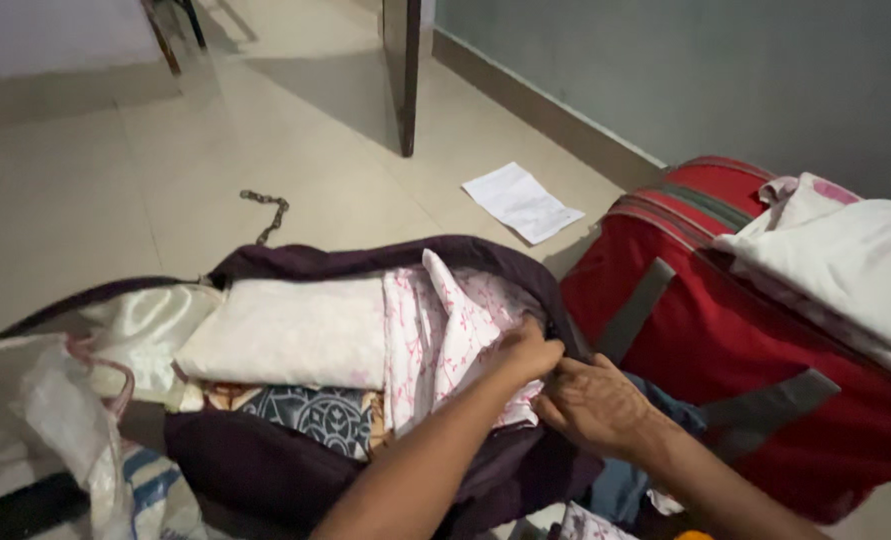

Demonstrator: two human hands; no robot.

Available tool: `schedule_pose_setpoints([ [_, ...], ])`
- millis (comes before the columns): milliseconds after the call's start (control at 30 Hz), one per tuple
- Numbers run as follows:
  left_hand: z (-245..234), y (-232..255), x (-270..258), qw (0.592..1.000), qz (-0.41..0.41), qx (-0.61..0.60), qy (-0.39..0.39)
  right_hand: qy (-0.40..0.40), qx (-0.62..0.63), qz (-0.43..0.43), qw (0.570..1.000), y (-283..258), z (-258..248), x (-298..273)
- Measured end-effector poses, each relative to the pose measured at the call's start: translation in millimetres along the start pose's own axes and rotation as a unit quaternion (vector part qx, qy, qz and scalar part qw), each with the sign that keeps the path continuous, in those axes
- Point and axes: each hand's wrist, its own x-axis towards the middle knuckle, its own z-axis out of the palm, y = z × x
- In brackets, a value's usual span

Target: The person is sitting on the floor and packing various folded clothes into a purple suitcase. They take items from a white bag and a pile on the floor, including patterned shirts and a floral dress, and place them inside the suitcase.

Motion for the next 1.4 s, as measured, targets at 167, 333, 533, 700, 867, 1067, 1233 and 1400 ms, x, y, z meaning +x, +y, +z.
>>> schedule_pose_setpoints([
  [167,-53,-45,-3,0.966,0.172,0.062,-0.181,-0.072,-0.002,0.035,0.997,-2,-1,-4],
  [333,-66,-30,-77,0.96,0.132,0.175,-0.173,-0.01,0.024,0.034,0.999,-1,6,-14],
  [533,11,-50,-74,0.88,0.301,0.365,0.046,-0.039,-0.035,-0.007,0.999,-11,10,-10],
  [700,74,-107,2,0.926,0.287,0.242,0.04,-0.04,0.002,0.1,0.994,-25,11,29],
  [867,-20,-111,15,0.934,0.204,0.275,0.103,0.197,0.046,0.008,0.979,25,55,116],
  [1067,-120,-56,-35,0.963,0.006,0.263,0.053,-0.039,0.071,0.29,0.954,65,105,175],
  [1233,-105,-82,29,0.939,0.03,0.328,-0.098,-0.011,0.188,0.413,0.891,84,140,142],
  [1400,-95,-104,73,0.941,0.039,0.317,-0.108,-0.058,0.18,0.398,0.898,106,172,172],
])
